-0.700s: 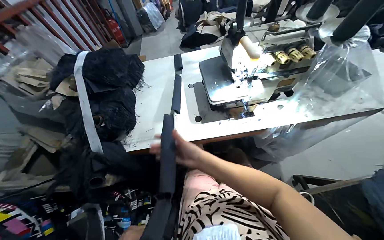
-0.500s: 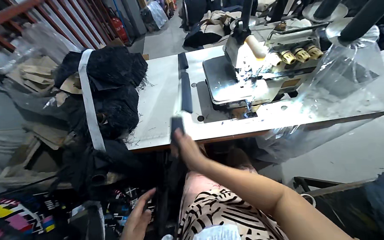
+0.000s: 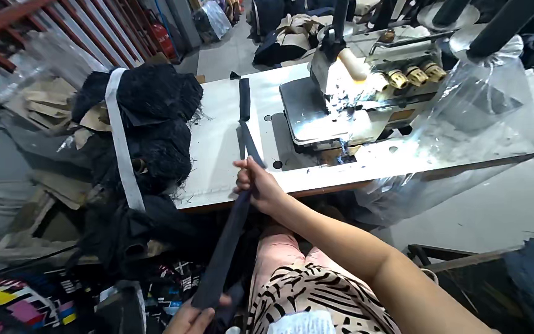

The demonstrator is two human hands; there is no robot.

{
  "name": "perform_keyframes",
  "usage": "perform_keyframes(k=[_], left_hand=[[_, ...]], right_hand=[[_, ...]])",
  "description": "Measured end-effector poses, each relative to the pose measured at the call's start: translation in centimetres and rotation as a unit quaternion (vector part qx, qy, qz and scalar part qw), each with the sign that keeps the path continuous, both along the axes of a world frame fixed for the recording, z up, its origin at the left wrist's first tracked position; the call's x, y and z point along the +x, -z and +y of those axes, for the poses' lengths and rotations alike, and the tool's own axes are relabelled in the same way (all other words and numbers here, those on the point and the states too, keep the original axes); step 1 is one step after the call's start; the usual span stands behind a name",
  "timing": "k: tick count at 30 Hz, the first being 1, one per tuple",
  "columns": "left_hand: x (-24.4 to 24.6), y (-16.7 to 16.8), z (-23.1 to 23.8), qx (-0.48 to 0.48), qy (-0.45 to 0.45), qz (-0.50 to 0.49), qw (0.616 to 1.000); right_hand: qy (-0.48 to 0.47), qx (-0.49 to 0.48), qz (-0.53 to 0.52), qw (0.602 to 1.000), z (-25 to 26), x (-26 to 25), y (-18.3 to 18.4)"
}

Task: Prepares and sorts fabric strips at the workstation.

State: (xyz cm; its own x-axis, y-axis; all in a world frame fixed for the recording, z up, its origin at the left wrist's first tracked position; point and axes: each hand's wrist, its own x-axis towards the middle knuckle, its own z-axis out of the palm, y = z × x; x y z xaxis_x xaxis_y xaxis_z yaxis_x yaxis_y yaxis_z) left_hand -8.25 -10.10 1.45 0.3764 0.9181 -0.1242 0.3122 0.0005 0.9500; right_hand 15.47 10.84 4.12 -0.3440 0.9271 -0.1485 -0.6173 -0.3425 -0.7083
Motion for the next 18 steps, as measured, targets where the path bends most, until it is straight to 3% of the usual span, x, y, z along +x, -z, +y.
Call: perform_keyframes(k=[2,4,6,8,9,10,12,14,16,18], left_hand=[[0.2,0.9,0.7,0.030,-0.064,0.015,0.997],[1.8,1.6,2.1,0.007,-0.148,-0.077,0.986],[3.6,1.4,3.4,-0.021,-0.166,-0.210,0.963],[5.5,0.5,3.9,-0.031,-0.182,-0.284,0.941],[6.0,-0.1,3.7,-0.026,-0.188,-0.303,0.934],[6.0,-0.8,3.3,-0.012,-0.173,-0.312,0.934],[4.4,-1.7,2.2,0.024,-0.079,-0.293,0.953],[1.8,-2.1,1.2,0.012,0.037,-0.215,0.976],[-0.2,-2.0,0.7,-0.030,0.097,-0.123,0.987],[-0.6,-1.1,0.0,-0.036,0.022,-0.046,0.998]], right_hand=[[-0.003,0.075,-0.089,0.993,-1.8,-0.6,-0.2],[-0.147,0.219,-0.198,0.944,-6.6,-1.2,0.6],[-0.348,0.381,-0.270,0.813,-11.4,-1.4,2.3],[-0.518,0.452,-0.297,0.663,-13.3,-1.7,4.1],[-0.562,0.442,-0.291,0.635,-13.0,-1.7,5.1],[-0.571,0.415,-0.260,0.659,-12.0,-1.5,5.9],[-0.504,0.331,-0.134,0.786,-9.1,-0.8,6.6],[-0.396,0.215,-0.036,0.892,-5.8,-0.4,3.8],[-0.253,0.114,0.064,0.959,-2.5,0.1,1.3],[-0.080,0.009,0.072,0.994,0.0,0.0,-0.5]])
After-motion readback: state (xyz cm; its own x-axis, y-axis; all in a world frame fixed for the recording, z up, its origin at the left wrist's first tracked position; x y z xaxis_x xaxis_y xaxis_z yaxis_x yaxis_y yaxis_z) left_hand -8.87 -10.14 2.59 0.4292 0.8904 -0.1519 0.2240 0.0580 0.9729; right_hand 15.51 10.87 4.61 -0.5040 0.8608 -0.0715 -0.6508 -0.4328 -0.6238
